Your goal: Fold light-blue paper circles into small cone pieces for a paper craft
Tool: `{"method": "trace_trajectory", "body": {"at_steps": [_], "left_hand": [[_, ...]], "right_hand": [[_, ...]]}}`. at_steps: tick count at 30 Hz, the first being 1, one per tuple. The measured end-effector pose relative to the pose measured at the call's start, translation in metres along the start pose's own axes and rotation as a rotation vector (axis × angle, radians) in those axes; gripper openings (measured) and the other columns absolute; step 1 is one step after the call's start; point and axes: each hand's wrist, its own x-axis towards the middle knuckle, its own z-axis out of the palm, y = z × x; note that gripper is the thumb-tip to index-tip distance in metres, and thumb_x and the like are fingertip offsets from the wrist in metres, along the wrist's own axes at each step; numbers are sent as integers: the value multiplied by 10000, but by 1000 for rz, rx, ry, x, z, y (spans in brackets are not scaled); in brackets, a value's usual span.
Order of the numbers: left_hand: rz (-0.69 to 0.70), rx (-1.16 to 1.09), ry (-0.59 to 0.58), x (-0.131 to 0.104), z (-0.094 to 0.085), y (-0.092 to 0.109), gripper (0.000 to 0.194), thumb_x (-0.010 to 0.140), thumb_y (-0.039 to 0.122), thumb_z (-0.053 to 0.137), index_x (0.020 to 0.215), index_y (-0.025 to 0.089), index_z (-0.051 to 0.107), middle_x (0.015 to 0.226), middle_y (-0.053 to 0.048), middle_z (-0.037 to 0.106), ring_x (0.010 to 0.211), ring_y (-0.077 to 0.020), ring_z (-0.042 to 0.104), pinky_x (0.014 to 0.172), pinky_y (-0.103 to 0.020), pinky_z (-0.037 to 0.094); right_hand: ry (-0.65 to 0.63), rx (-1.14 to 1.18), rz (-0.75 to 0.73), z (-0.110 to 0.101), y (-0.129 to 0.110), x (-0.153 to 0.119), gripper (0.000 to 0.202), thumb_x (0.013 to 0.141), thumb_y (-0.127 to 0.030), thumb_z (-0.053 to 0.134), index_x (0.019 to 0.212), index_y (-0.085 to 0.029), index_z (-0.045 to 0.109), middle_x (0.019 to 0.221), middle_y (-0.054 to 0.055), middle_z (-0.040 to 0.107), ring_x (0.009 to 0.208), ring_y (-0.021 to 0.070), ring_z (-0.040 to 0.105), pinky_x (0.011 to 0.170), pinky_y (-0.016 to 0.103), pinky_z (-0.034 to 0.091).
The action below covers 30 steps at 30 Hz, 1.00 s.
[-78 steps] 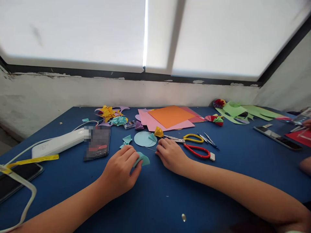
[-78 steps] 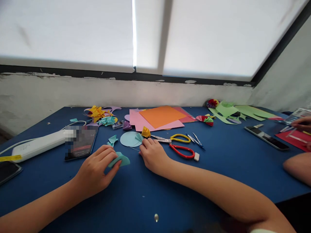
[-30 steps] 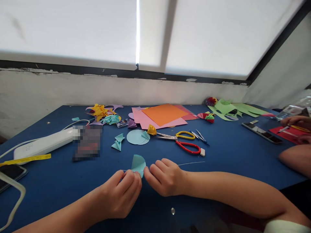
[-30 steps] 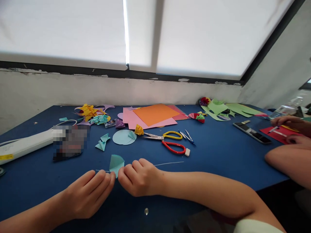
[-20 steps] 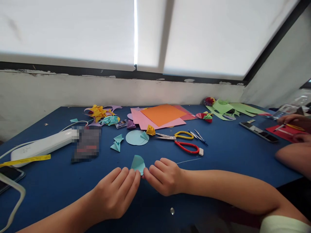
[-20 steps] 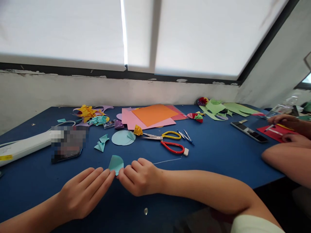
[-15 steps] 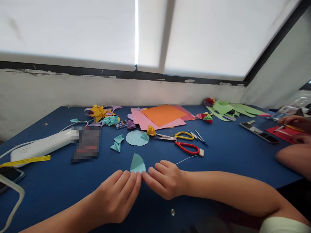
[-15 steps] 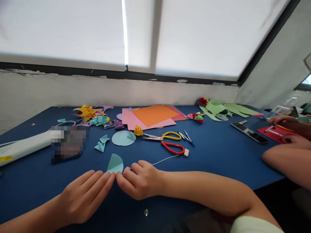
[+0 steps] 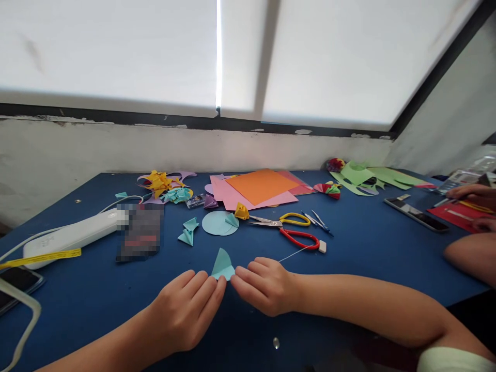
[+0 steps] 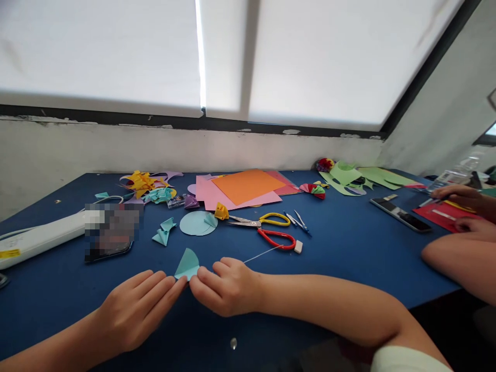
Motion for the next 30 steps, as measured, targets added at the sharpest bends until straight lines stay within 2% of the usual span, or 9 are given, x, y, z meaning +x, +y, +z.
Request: {"method": "trace_trajectory", "body": {"at_steps": [7,14,20,24,30], "left_hand": [[37,-32,-44,1,-2,-6,235,868,51,428,1012,2,607,730,-105,628,675,-209,597,550,-336,452],[-27,-48,-40,-2,1,-5,197,848,41,461,981,12,604,706,-83,617,648,-188,585,542,-315,466],[-73,-69,-26,-2,4,-4,163,840,37,480,951,22,598,677,-72,602,624,-178,575,536,-300,450],[-96,-70,-35,-2,4,-3,107,827,51,527,906,43,598,643,-45,572,587,-168,547,516,-299,418],[-102,-44,-50,2,-4,-2,73,816,68,574,876,53,612,609,-19,542,542,-153,512,465,-298,370]], "right_hand": [[28,23,41,2,-2,2,147,861,-137,460,916,-65,576,763,70,632,507,102,475,462,255,343],[66,-220,-128,-2,-2,8,248,858,-228,473,967,-90,647,863,98,679,577,159,582,499,287,434],[33,-210,-91,0,-4,6,278,849,-167,429,966,-49,653,895,146,688,672,200,631,533,303,478],[68,-182,-45,3,-6,5,274,836,-138,411,919,-34,650,895,170,687,702,214,643,557,316,497],[68,-147,-28,3,-6,4,289,836,-114,383,931,-14,637,937,196,679,772,239,664,587,329,521]]}}
